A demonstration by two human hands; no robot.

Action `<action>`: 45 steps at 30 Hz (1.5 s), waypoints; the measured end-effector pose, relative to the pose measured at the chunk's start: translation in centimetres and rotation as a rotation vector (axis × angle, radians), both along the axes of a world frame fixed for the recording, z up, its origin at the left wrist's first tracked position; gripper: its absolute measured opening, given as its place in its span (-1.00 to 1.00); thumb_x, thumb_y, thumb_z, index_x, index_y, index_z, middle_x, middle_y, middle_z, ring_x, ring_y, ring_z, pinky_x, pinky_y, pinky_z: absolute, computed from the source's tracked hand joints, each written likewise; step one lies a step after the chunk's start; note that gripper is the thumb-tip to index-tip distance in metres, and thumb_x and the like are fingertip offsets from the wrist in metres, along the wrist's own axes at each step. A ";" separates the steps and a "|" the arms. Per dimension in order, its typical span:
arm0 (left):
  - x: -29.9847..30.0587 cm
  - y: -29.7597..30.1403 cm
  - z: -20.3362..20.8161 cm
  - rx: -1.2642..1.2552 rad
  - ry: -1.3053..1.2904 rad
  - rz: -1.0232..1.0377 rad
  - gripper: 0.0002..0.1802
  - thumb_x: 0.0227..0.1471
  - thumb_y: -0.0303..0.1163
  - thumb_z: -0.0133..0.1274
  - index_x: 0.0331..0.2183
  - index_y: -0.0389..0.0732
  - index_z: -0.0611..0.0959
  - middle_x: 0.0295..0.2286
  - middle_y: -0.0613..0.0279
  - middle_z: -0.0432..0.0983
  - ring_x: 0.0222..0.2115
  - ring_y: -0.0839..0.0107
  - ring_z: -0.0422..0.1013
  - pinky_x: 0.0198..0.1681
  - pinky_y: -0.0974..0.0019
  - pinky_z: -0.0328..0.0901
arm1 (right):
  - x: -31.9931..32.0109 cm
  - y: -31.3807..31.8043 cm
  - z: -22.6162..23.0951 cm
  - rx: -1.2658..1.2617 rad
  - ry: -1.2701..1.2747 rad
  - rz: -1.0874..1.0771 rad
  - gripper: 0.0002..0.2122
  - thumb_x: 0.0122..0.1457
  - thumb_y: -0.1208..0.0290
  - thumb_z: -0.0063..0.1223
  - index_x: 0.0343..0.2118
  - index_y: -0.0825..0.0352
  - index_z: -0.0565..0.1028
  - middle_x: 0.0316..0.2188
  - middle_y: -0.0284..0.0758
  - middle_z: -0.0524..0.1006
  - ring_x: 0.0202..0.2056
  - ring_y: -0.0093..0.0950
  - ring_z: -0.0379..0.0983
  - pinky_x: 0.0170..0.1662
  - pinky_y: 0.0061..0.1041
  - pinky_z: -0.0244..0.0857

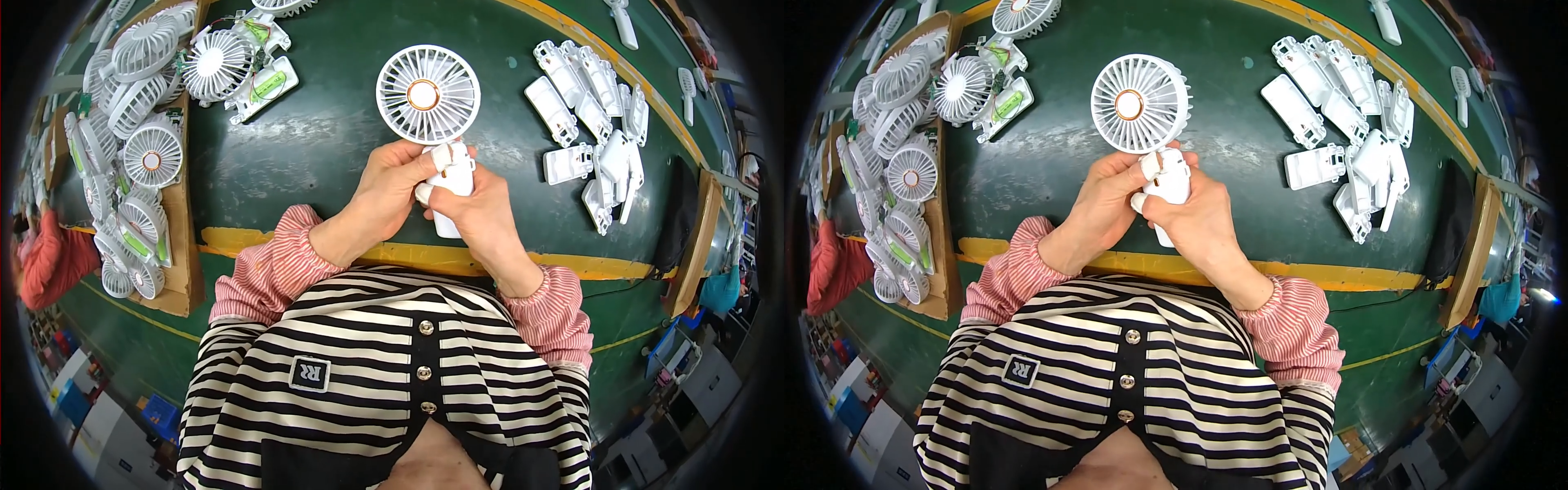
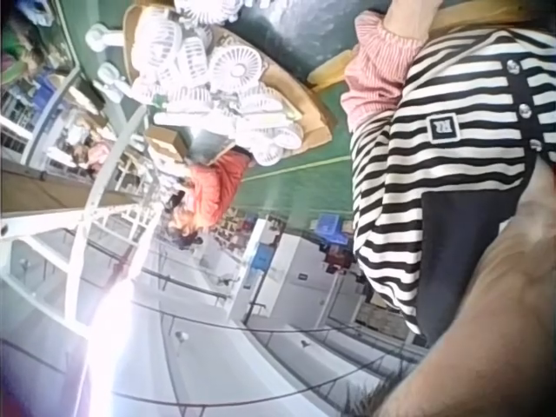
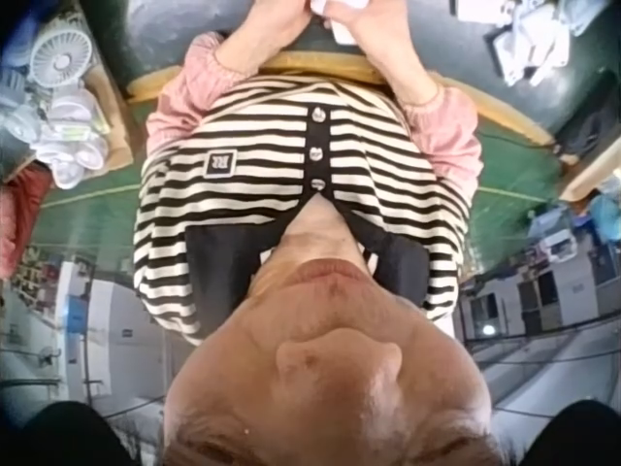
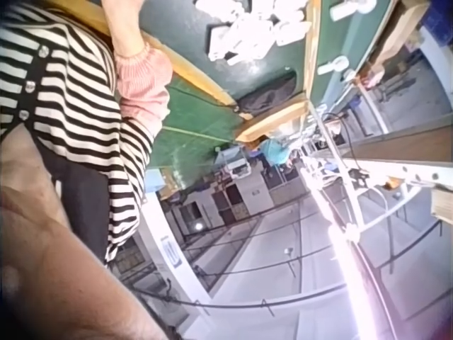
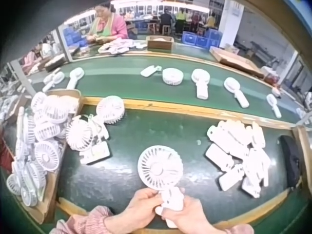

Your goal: The person assembles portable electric fans by fitting the fan heads, circuit boards, and batteries into handle casings, snapping the casing covers on by hand, turning the fans on to test them, and placing the assembled fans onto the conveyor belt.

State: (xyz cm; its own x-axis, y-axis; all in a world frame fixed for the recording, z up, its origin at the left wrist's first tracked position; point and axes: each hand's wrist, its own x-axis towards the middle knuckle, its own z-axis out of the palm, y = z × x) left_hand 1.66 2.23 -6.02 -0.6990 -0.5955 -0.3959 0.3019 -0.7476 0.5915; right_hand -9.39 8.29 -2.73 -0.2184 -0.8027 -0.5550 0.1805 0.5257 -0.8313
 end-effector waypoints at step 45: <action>1.0 -1.6 -0.6 -0.388 -0.283 0.002 -0.67 -0.04 -0.53 -0.09 -0.15 -0.37 0.41 -0.30 0.02 0.47 -0.31 0.31 0.42 -0.26 0.39 0.31 | -9.8 -11.1 0.9 -0.501 0.998 0.040 -0.50 -0.19 0.46 0.00 -0.06 0.33 0.27 -0.40 -0.08 0.46 -0.35 -0.20 0.44 -0.30 -0.36 0.31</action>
